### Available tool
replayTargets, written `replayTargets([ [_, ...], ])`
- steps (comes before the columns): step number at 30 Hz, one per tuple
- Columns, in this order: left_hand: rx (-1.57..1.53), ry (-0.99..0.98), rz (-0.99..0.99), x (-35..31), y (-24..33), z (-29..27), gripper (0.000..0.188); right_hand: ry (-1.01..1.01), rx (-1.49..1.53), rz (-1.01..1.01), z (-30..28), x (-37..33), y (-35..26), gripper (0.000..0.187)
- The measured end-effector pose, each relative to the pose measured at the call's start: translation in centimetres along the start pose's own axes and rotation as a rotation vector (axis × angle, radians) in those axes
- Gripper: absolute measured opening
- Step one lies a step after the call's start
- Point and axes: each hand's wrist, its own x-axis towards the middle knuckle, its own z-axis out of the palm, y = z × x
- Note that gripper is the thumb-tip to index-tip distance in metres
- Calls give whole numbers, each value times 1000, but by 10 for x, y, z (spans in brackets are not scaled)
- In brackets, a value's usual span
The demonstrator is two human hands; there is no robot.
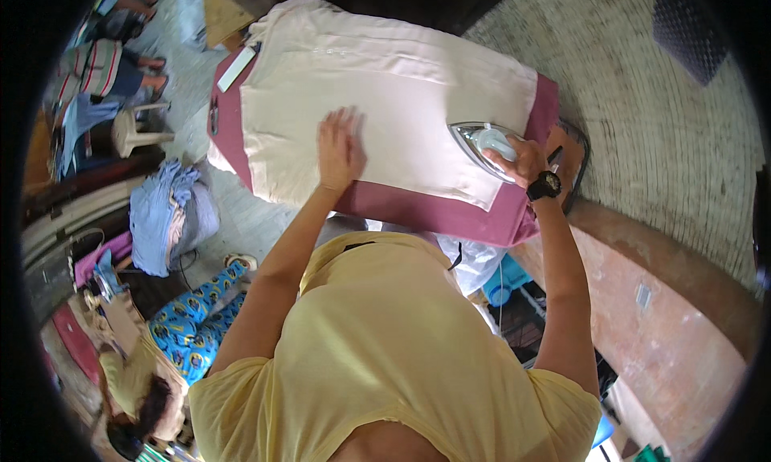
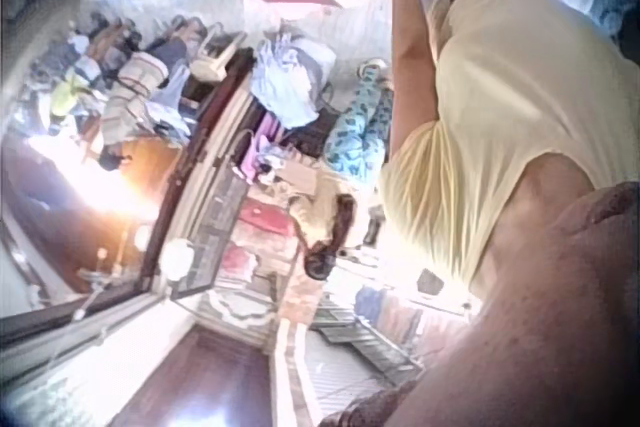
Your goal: The person irons a light-colored button-down shirt on a pink ironing board, smoothing the fabric by hand and pressing the iron over different sections.
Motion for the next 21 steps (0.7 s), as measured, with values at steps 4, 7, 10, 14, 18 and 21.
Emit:
replayTargets([
  [4,287,138,-232,-14,-55,-46,41,21,27,-109,13,60,-69,57],
  [7,123,148,-320,-20,-85,-63,38,58,12,-211,37,109,-127,58],
  [10,-2,217,-351,-23,-88,-76,37,15,-71,-251,55,148,-202,63],
  [14,-23,382,-426,-32,-106,-75,35,-24,-79,-301,78,191,-281,64],
  [18,60,497,-516,-46,-131,-83,34,-72,-74,-423,94,208,-328,65],
  [21,-142,615,-624,-55,-155,-92,32,-174,-113,-484,108,204,-346,67],
])
